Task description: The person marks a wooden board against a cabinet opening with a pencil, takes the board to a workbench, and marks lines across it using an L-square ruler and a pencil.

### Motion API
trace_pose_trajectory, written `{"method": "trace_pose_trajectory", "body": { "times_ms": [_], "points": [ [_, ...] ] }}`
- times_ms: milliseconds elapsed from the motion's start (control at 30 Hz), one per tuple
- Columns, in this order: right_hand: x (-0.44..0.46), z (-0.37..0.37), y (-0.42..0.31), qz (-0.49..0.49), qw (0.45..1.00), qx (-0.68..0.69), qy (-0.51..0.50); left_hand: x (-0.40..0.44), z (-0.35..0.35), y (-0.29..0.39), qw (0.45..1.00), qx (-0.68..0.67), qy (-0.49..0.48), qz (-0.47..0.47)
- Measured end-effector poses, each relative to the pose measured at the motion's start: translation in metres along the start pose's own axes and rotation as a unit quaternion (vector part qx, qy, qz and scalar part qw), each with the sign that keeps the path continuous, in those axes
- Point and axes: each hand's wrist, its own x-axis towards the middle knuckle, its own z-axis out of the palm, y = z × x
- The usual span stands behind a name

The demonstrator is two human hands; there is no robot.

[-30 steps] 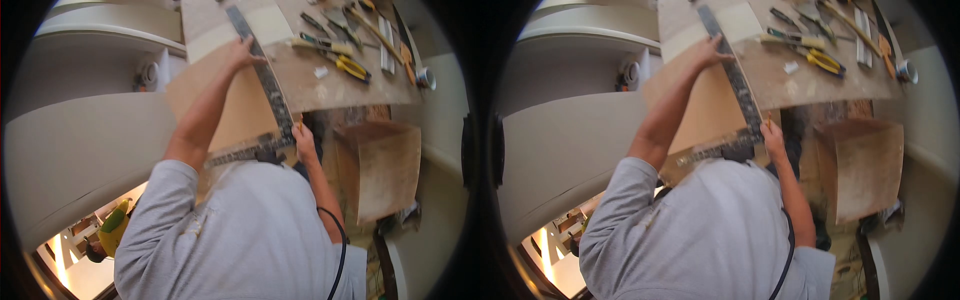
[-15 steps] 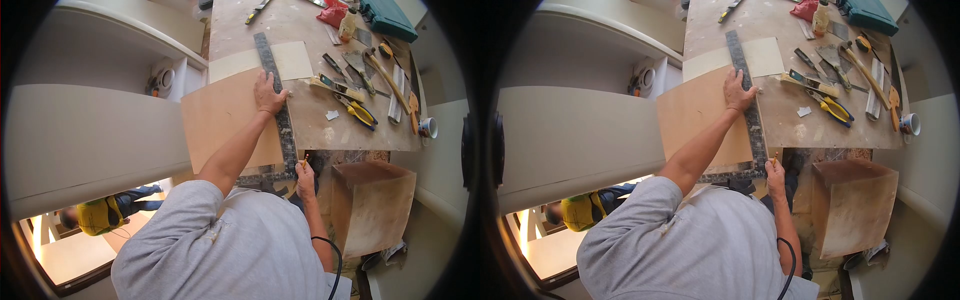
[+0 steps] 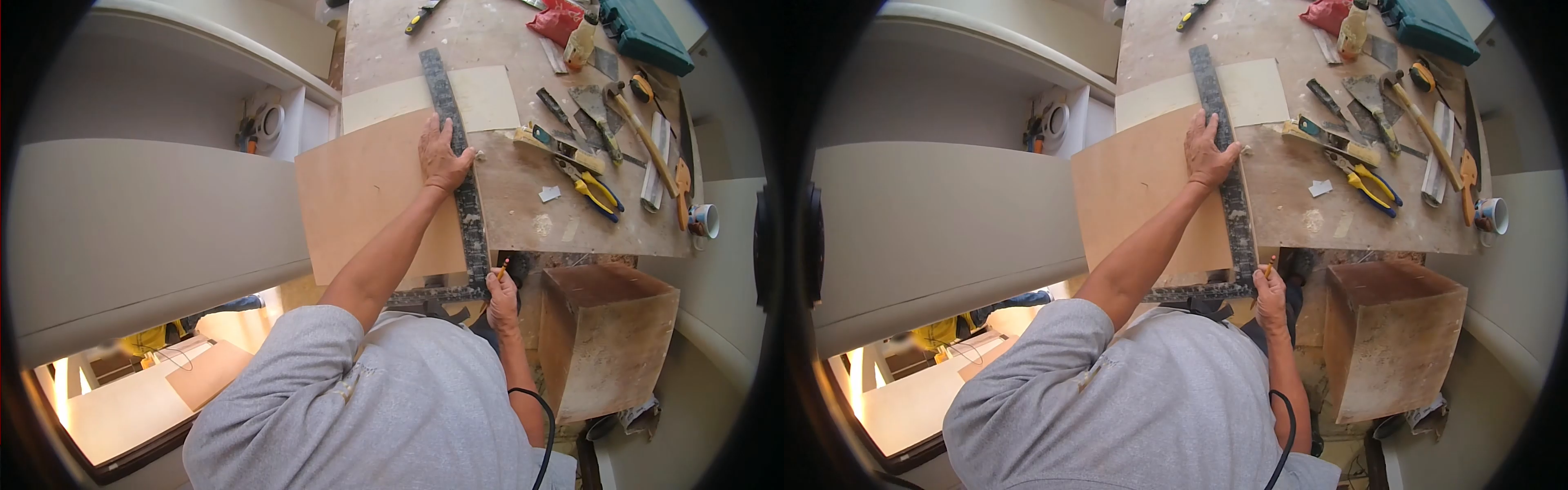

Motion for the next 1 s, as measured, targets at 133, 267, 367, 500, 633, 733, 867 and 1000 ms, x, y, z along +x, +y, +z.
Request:
{"method": "trace_pose_trajectory", "body": {
  "times_ms": [133, 267, 367, 500, 633, 733, 867, 1000],
  "points": [
    [-0.001, 0.002, -0.004, -0.002, 1.0, -0.013, -0.004, 0.0, 0.0, 0.001, 1.0, 0.001, -0.002, 0.0],
    [0.0, -0.003, 0.001, 0.018, 1.0, 0.004, -0.007, 0.001, 0.001, -0.001, 1.0, 0.009, -0.003, 0.009],
    [0.001, -0.006, 0.005, 0.02, 1.0, 0.016, -0.014, 0.0, 0.0, -0.001, 1.0, 0.01, -0.005, 0.015],
    [0.0, -0.004, 0.0, 0.014, 1.0, 0.014, -0.016, 0.0, -0.001, -0.002, 1.0, -0.009, -0.006, 0.025],
    [0.001, 0.0, -0.001, 0.009, 1.0, 0.011, -0.005, 0.0, -0.003, 0.0, 1.0, -0.01, -0.01, 0.011],
    [0.0, -0.001, -0.003, 0.017, 1.0, 0.017, -0.018, 0.0, -0.003, -0.001, 1.0, -0.014, -0.011, 0.02],
    [-0.001, 0.002, -0.005, 0.013, 1.0, 0.012, -0.015, 0.0, -0.005, 0.001, 1.0, -0.014, -0.016, 0.018],
    [0.001, -0.001, 0.001, 0.016, 1.0, 0.017, -0.001, 0.001, -0.003, 0.0, 1.0, -0.013, -0.022, 0.014]
  ]
}}
